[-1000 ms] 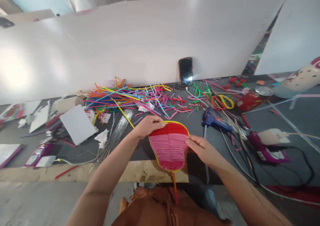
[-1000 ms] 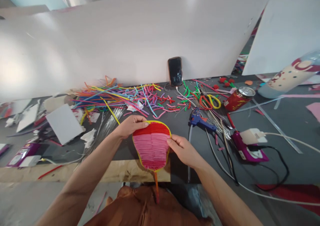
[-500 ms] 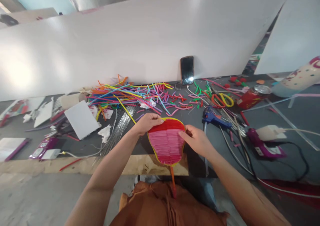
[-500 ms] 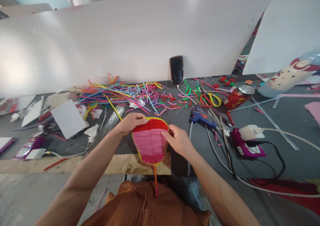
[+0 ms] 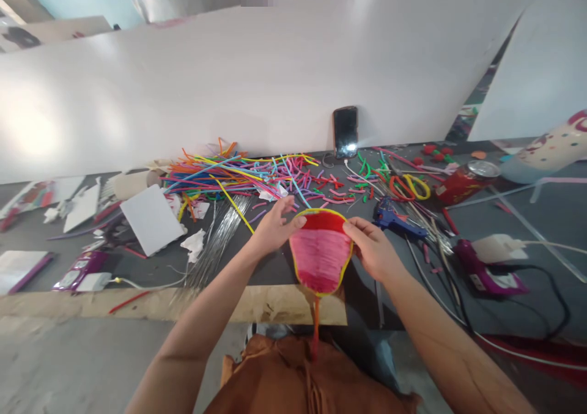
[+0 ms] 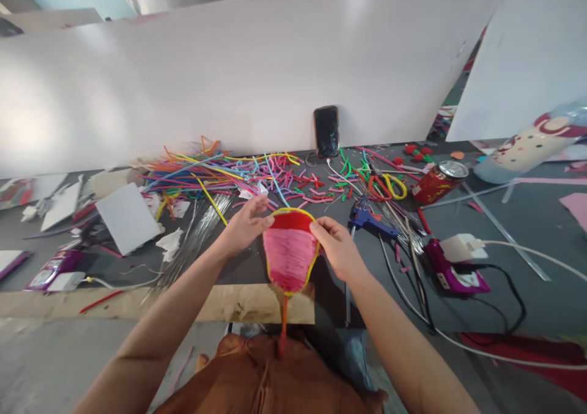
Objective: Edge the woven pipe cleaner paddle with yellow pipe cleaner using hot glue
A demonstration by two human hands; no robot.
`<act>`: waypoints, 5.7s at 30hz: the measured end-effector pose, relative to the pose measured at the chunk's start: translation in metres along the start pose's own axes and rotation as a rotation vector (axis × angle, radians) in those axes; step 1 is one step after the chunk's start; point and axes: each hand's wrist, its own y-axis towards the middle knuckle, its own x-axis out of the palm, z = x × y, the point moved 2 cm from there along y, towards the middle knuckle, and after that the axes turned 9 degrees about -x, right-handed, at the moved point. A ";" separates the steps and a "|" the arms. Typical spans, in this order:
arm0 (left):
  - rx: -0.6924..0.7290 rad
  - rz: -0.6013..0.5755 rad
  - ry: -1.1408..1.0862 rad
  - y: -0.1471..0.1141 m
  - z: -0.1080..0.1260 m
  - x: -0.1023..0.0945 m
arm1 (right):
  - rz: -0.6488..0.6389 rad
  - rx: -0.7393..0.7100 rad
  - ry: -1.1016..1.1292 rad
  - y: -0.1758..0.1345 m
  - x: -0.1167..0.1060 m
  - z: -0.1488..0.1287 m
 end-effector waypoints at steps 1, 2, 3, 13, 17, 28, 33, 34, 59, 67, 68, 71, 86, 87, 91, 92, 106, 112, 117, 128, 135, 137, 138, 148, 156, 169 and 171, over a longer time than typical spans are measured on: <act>0.087 0.086 0.088 -0.008 0.003 0.002 | 0.033 0.000 0.032 0.001 0.000 -0.002; 0.167 0.129 0.176 -0.017 0.005 0.006 | 0.062 -0.001 0.061 0.002 0.000 -0.005; 0.222 0.127 0.240 -0.027 0.006 0.012 | 0.085 -0.003 0.087 0.003 0.001 -0.007; 0.249 0.043 0.384 -0.069 -0.011 0.065 | 0.003 -0.012 0.105 0.002 0.018 -0.019; 0.129 0.056 0.183 -0.068 -0.001 0.042 | 0.089 -0.320 -0.340 0.004 -0.001 -0.039; -0.135 -0.342 -0.376 -0.057 -0.007 0.027 | -0.300 -0.259 -0.618 0.013 0.002 -0.043; -0.159 -0.273 -0.234 -0.040 -0.007 0.029 | -0.351 -0.164 -0.550 0.011 0.007 -0.028; -0.153 -0.261 -0.202 -0.038 -0.008 0.029 | -0.356 -0.157 -0.539 0.012 0.008 -0.026; -0.319 -0.267 -0.371 0.001 -0.003 0.025 | -0.335 -0.067 -0.457 0.022 0.000 -0.010; -0.316 -0.294 -0.319 0.009 -0.005 0.028 | -0.301 -0.132 -0.584 0.023 0.001 -0.009; -0.314 -0.300 -0.313 0.010 -0.004 0.029 | -0.311 -0.118 -0.582 0.023 0.001 -0.009; -0.283 -0.307 -0.261 0.015 0.000 0.030 | -0.351 -0.058 -0.532 0.026 0.004 -0.007; -0.318 -0.085 -0.449 0.022 -0.001 0.020 | -0.319 0.029 -0.359 0.017 -0.015 -0.002; -0.320 -0.087 -0.455 0.021 -0.001 0.020 | -0.302 0.007 -0.410 0.016 -0.014 -0.003; -0.313 -0.113 -0.455 0.021 -0.002 0.019 | -0.256 -0.041 -0.508 0.018 -0.012 -0.004; -0.308 -0.121 -0.446 0.022 -0.002 0.018 | -0.258 -0.045 -0.518 0.018 -0.012 -0.004; -0.286 -0.166 -0.301 0.025 0.005 0.020 | -0.337 -0.061 -0.484 0.032 0.004 -0.004; -0.278 -0.156 -0.303 0.029 -0.002 0.022 | -0.303 -0.089 -0.556 0.039 0.006 0.002; -0.227 -0.134 -0.234 0.023 -0.014 0.011 | -0.314 -0.051 -0.556 0.053 -0.003 0.007; 0.025 0.288 0.450 -0.085 -0.057 -0.019 | 0.040 -0.222 -0.656 0.025 -0.063 -0.015; 0.118 0.268 0.638 -0.145 -0.086 -0.002 | 0.127 -0.375 -1.128 -0.076 -0.070 0.001; 0.119 0.244 0.703 -0.154 -0.091 0.008 | 0.028 -0.484 -1.248 -0.097 -0.058 0.018; 0.110 0.234 0.738 -0.157 -0.091 0.012 | -0.002 -0.516 -1.319 -0.105 -0.052 0.027; -0.183 0.070 0.788 -0.162 -0.069 0.030 | 0.115 -0.656 -1.640 -0.132 -0.068 0.044; -0.172 0.024 0.161 -0.159 -0.060 0.020 | 0.248 -0.674 -1.301 -0.133 -0.077 0.026; -0.192 -0.072 -0.794 -0.144 -0.080 0.010 | 0.069 -0.885 -1.334 -0.103 -0.042 0.055; -0.197 -0.063 -0.796 -0.139 -0.083 0.012 | 0.008 -0.915 -1.421 -0.105 -0.040 0.060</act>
